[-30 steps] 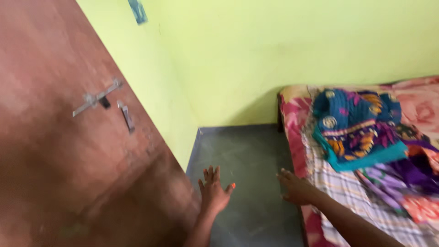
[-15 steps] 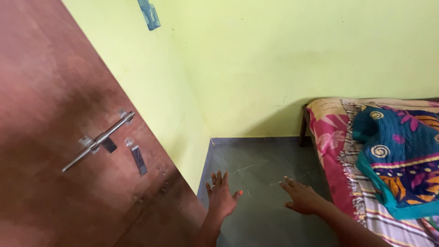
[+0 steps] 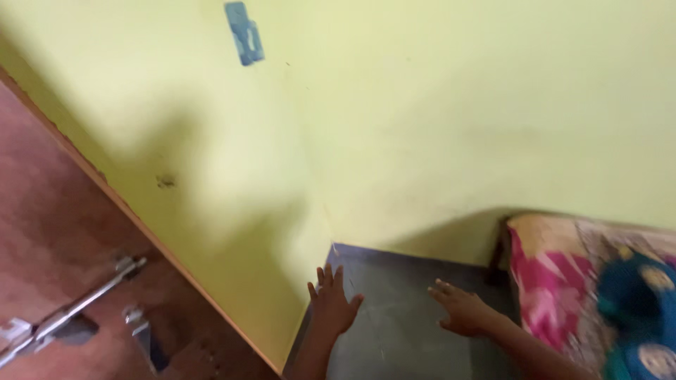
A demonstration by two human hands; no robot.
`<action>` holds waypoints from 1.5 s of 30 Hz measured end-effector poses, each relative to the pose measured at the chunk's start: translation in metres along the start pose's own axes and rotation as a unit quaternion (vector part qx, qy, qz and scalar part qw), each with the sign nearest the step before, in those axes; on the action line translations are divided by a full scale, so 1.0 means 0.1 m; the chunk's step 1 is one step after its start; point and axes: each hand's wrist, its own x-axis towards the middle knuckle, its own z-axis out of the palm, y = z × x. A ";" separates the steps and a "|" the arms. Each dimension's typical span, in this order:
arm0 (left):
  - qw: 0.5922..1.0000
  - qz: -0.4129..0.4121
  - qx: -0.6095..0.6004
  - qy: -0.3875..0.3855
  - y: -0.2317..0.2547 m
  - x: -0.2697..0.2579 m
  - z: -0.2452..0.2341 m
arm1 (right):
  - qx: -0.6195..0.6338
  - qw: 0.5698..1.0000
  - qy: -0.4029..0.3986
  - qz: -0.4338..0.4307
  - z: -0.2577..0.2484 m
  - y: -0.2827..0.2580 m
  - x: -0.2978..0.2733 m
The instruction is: The person handles a water pump by its handle and cord, then places it into a box and moves the box into a shelf.
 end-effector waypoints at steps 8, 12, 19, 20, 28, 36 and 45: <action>0.998 -0.060 0.006 -0.007 -0.11 0.40 -0.13 | -0.032 0.996 -0.061 -0.062 -0.50 -0.19 1.06; 0.995 -0.097 0.031 0.001 -0.37 0.60 -0.25 | -0.016 0.990 -0.077 -0.113 -0.53 -0.51 1.54; 0.984 -0.171 0.017 0.039 -0.95 0.87 -0.43 | -0.075 0.974 -0.109 -0.181 -0.86 -1.18 2.30; 0.982 -0.183 0.017 0.045 -1.04 0.91 -0.49 | -0.088 0.974 -0.114 -0.176 -0.95 -1.29 2.43; 0.947 -0.313 0.076 0.012 -1.61 0.74 -0.67 | -0.079 0.939 -0.102 -0.319 -0.78 -2.12 3.15; 0.863 -0.469 0.164 0.096 -2.11 0.33 -0.84 | -0.234 0.831 -0.054 -0.501 -0.90 -3.21 3.66; 0.753 -0.599 0.236 0.135 -2.28 -0.11 -0.69 | -0.279 0.726 -0.074 -0.624 -1.27 -4.15 3.46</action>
